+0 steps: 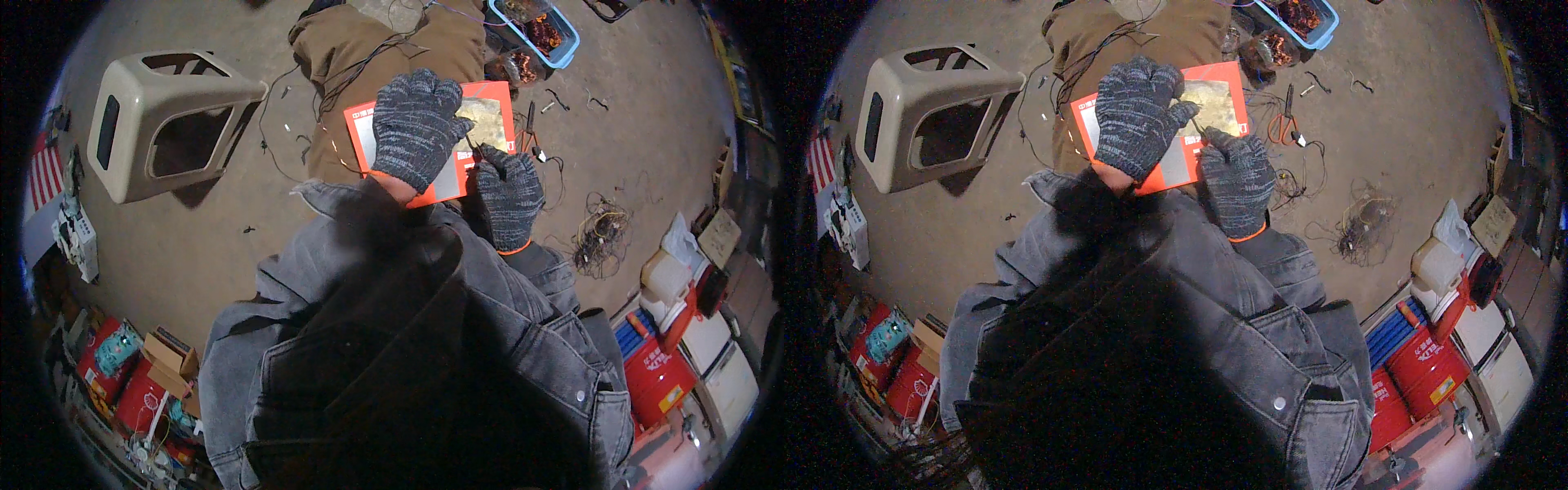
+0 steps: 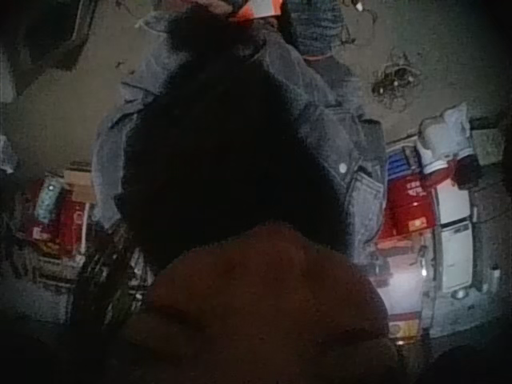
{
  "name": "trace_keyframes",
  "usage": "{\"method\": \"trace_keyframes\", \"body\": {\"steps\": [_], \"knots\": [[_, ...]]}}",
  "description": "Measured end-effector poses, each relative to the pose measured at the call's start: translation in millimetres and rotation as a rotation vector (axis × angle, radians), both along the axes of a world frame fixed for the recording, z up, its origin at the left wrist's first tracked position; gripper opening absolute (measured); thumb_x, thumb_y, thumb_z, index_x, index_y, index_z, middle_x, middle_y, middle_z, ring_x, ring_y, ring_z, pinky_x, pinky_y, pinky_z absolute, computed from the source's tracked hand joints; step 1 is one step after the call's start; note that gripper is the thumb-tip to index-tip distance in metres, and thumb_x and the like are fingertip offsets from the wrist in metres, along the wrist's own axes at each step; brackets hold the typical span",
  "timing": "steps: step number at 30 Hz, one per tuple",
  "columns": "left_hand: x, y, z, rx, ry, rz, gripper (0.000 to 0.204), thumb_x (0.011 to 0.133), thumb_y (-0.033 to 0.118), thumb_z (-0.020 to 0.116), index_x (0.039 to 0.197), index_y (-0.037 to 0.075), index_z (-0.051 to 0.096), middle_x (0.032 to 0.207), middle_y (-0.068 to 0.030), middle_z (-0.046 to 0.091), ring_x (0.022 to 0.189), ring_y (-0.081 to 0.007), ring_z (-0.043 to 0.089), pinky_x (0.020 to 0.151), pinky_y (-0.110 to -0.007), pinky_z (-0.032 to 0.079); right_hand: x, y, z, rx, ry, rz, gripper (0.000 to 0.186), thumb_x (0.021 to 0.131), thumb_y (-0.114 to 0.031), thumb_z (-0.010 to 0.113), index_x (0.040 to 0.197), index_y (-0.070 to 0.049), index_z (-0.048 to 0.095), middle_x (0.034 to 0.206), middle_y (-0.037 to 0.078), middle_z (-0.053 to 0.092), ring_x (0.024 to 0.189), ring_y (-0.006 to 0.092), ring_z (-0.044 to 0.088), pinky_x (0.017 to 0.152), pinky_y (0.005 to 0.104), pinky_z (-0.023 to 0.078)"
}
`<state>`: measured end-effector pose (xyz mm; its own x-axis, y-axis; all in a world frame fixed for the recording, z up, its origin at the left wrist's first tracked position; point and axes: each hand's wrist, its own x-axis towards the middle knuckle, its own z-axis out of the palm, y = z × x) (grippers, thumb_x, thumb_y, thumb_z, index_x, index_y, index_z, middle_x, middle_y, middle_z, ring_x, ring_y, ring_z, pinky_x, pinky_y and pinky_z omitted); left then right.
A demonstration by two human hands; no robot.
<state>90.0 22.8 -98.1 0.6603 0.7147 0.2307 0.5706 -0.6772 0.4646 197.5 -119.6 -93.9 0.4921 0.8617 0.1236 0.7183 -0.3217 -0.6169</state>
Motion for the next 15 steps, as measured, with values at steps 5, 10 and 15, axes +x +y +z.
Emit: {"method": "trace_keyframes", "body": {"steps": [5,10,15], "knots": [[0.6,0.4,-0.1,0.005,0.001,0.013,0.033,0.074,0.035,0.073,0.094,0.011,0.063,0.089,-0.012,0.058,0.087,-0.0334,0.055,0.079,-0.046,0.041,-4.6,9.8,-1.6,0.024,-0.013,0.0,0.025,0.077,-0.009,0.067,0.102,-0.008,0.072,0.084,0.013,0.063,0.08,0.0302,0.062,0.072,0.04,0.05],[0.6,-0.9,1.3,-0.034,0.014,0.02,0.033,0.074,0.035,0.072,0.095,0.011,0.063,0.089,-0.0116,0.058,0.088,-0.0331,0.055,0.079,-0.046,0.041,-2.5,9.0,-3.3,0.077,-0.043,0.061,0.027,0.077,-0.009,0.068,0.103,-0.009,0.072,0.082,0.012,0.061,0.077,0.0294,0.059,0.07,0.0404,0.049],[0.6,-0.9,1.3,-0.029,0.032,0.017,0.033,0.075,0.035,0.071,0.096,0.011,0.062,0.09,-0.0112,0.058,0.09,-0.0327,0.055,0.08,-0.046,0.041,-1.5,7.1,-7.3,0.088,-0.036,0.074,0.029,0.076,-0.008,0.069,0.105,-0.009,0.071,0.082,0.012,0.06,0.075,0.0291,0.059,0.068,0.0406,0.049]]}}
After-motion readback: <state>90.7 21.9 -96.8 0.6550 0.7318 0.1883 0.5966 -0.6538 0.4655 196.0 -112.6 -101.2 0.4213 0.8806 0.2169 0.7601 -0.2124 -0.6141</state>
